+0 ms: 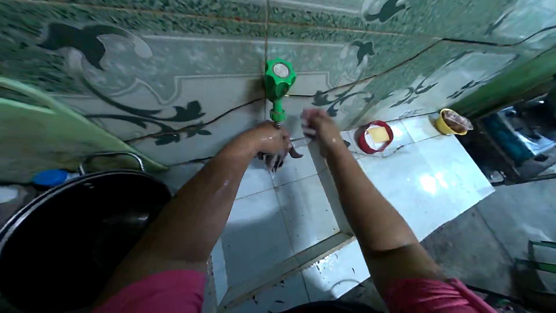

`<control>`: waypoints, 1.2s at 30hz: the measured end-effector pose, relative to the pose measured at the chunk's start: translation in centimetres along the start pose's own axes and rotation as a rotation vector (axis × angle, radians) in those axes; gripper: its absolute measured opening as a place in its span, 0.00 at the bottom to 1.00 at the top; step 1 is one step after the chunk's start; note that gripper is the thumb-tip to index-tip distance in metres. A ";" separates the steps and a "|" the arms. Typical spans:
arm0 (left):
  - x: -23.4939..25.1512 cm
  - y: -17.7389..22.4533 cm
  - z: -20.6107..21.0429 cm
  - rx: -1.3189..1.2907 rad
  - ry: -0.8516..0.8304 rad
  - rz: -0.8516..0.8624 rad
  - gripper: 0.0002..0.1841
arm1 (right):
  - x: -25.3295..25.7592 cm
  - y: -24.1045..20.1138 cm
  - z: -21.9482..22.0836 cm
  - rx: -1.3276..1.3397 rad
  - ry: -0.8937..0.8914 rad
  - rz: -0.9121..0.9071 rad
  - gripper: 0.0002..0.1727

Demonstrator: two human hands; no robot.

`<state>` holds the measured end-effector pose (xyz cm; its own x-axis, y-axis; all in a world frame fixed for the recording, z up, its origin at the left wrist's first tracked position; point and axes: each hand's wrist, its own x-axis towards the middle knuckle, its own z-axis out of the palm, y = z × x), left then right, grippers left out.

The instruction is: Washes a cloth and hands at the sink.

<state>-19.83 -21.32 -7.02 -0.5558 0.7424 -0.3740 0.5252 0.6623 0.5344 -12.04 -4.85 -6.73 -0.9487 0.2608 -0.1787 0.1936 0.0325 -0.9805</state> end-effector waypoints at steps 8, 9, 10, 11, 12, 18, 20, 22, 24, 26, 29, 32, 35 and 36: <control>-2.1 -1.0 4.6 -0.882 0.275 -0.084 0.14 | -3.1 12.6 4.7 0.700 -0.243 0.565 0.41; -2.1 -1.4 5.5 -0.861 0.347 -0.121 0.16 | -3.1 12.2 5.3 0.788 -0.299 0.482 0.40; -1.9 -1.8 6.7 -0.823 0.420 -0.152 0.18 | -3.0 11.3 6.0 0.814 -0.295 0.422 0.36; -1.7 -2.3 8.1 -0.830 0.484 -0.159 0.21 | -2.5 10.5 6.8 0.816 -0.220 0.407 0.32; -1.3 -2.7 9.7 -0.890 0.539 -0.164 0.24 | -1.9 9.8 7.3 0.795 -0.155 0.431 0.29; 0.3 -0.3 13.0 -1.583 0.829 -0.242 0.27 | -1.4 7.8 9.9 0.419 -0.033 0.283 0.23; 0.0 0.1 12.4 -1.735 0.808 -0.135 0.24 | -1.5 7.3 10.5 0.185 0.060 0.250 0.24; -0.5 0.2 11.8 -1.886 0.718 -0.011 0.23 | -2.0 6.1 10.4 -0.111 0.097 0.205 0.27; -0.6 0.2 11.5 -1.999 0.715 0.020 0.23 | -2.3 5.0 10.2 -0.393 0.062 0.161 0.30; -0.6 0.4 11.0 -2.026 0.783 -0.010 0.21 | -2.2 4.5 10.2 -0.540 0.005 0.125 0.33; -0.5 0.1 10.8 -2.091 0.775 -0.054 0.22 | -2.2 3.6 10.2 -0.656 -0.041 0.051 0.33; -0.4 0.2 10.8 -2.052 0.786 -0.110 0.22 | -1.9 3.3 10.2 -0.692 -0.069 0.027 0.32; -0.2 -0.2 10.8 -2.023 0.759 -0.089 0.21 | -1.5 3.4 10.4 -0.717 -0.067 0.047 0.31; -0.1 -0.4 10.9 -2.049 0.734 -0.078 0.22 | -1.2 3.6 10.4 -0.725 -0.086 0.043 0.31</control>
<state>-12.97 -20.57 -15.41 -0.8769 0.2363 -0.4186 -0.4554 -0.6871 0.5661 -12.76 -15.07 -10.87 -0.9469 0.2007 -0.2512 0.3201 0.6623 -0.6774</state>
